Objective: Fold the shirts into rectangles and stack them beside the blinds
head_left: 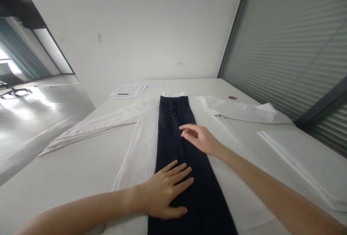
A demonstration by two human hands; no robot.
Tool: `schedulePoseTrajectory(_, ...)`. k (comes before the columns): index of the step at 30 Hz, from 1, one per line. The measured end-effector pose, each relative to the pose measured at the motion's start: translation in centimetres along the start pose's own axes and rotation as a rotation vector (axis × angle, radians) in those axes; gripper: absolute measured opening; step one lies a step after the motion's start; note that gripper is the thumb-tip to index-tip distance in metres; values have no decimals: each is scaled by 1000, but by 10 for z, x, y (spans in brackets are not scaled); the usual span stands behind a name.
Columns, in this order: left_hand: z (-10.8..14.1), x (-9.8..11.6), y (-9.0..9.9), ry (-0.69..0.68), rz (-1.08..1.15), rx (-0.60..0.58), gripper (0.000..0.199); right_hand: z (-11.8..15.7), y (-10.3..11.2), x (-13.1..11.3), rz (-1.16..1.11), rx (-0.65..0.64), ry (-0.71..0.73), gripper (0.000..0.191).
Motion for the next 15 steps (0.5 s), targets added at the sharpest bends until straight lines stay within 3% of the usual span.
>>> schedulePoseTrajectory(2,0,-1,0,1,9,5,72,-47,0,26,-24,107,-56,26)
schedulePoseTrajectory(5,0,-2,2,7,13,13,70,-109,0,77,77,229,-304,26)
schedulePoseTrajectory(8,0,-1,6,-3,1,40,69,-158,-1,108,176,287,-385,24)
schedulePoseTrajectory(15,0,-2,3,-98,-156,124,69,-215,-18,151,416,342,-483,27)
Point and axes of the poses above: each hand's wrist, its own z-axis away from the middle knuckle, its own y-axis out of the back of the hand, x = y × z, the point moved 9 cm from there along -z, towards the middle knuckle, and after that the axes turned 6 degrees about x, right-handed, at the moved point
